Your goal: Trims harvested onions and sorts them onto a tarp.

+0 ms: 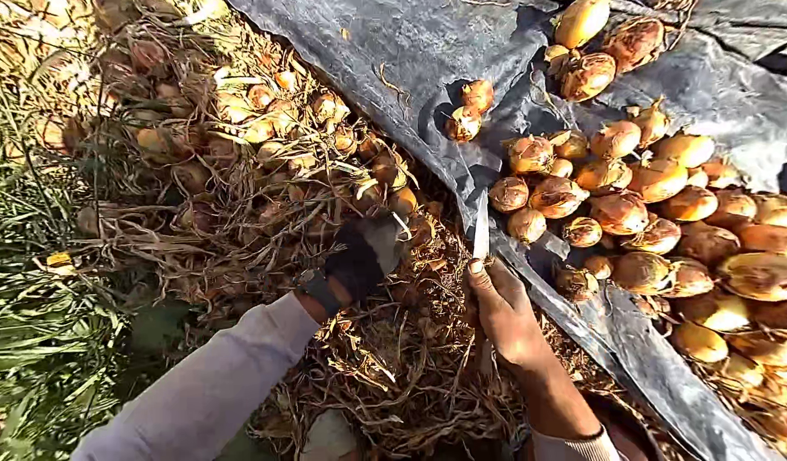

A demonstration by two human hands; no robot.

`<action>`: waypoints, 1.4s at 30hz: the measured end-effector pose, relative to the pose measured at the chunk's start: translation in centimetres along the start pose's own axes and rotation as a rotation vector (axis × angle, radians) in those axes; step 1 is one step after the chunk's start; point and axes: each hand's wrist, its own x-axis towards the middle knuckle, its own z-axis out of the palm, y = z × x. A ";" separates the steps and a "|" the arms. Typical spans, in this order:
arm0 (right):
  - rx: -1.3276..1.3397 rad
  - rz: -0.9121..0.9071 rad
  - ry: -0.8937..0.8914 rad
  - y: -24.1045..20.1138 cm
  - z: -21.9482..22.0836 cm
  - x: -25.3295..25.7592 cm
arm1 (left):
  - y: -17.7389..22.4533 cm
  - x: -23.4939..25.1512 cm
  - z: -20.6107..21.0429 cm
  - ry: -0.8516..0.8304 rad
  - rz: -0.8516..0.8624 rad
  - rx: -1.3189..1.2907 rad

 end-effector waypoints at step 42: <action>-0.426 0.003 -0.244 1.0 6.5 -2.1 | -1.9 -8.7 -8.3 -0.155 0.152 -0.072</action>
